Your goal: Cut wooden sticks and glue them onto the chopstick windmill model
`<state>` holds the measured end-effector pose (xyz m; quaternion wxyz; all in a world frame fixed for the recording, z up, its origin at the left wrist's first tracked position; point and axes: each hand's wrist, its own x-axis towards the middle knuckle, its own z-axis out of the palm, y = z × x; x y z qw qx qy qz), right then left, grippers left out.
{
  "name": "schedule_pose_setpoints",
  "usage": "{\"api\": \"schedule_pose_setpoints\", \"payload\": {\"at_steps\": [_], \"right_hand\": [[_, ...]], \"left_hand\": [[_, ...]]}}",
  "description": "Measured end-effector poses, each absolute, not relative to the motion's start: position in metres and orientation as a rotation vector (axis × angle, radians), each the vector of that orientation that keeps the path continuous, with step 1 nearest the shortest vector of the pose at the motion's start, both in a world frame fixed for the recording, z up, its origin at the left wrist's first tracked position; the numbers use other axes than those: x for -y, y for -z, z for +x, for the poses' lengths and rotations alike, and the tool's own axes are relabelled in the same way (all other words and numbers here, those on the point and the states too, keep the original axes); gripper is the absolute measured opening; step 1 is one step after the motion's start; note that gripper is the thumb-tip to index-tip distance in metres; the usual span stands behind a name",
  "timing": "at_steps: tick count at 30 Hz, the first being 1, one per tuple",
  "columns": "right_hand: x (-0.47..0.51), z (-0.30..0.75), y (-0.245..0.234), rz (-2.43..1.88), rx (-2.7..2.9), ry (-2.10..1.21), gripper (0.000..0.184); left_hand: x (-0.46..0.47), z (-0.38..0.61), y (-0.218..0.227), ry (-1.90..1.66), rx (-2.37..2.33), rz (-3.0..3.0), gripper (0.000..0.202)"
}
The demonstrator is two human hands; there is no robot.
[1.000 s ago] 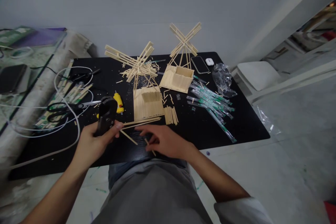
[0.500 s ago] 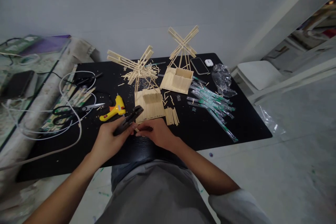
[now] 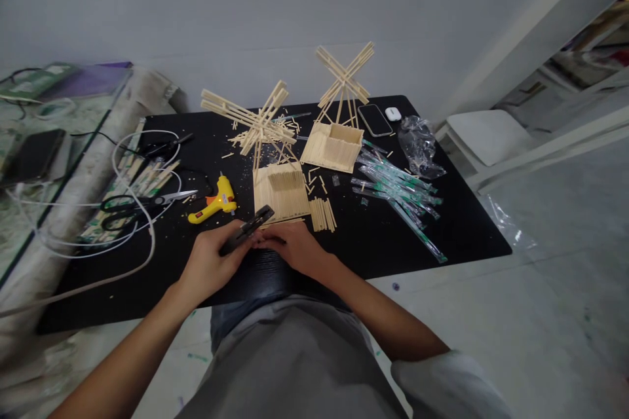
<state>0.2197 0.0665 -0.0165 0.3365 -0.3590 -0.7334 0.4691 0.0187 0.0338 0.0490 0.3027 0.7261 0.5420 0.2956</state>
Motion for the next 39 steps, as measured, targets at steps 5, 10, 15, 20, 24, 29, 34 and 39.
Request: {"api": "schedule_pose_setpoints", "payload": {"at_steps": [5,10,15,20,24,29,34,39], "right_hand": [[-0.064,0.219,0.024,-0.956,1.928,-1.172,0.011],[-0.062,0.218,0.036,-0.985,1.9,-1.131,0.016],[-0.058,0.218,0.04,-1.001,1.834,-1.147,0.014],[-0.055,0.217,0.039,-1.014,1.773,-1.213,0.035],[-0.054,0.216,0.04,-1.038,1.744,-1.246,0.056],[-0.054,0.216,0.04,-1.051,1.748,-1.249,0.053],[-0.054,0.218,0.036,-1.05,1.774,-1.238,0.05],[-0.054,0.218,0.032,-1.043,1.799,-1.231,0.049]], "left_hand": [[-0.03,0.016,-0.048,-0.761,-1.426,1.897,0.02],[-0.016,0.001,-0.053,-0.766,-1.584,1.845,0.029],[0.001,-0.025,-0.05,-0.646,-1.741,1.902,0.03],[0.016,-0.035,-0.038,-0.282,-1.941,2.185,0.032],[0.018,-0.027,-0.034,-0.056,-2.034,2.45,0.033],[0.011,-0.016,-0.034,-0.051,-1.991,2.61,0.036],[0.007,-0.006,-0.036,0.028,-1.959,2.663,0.033],[0.005,-0.002,-0.038,0.14,-1.932,2.652,0.023]]}}
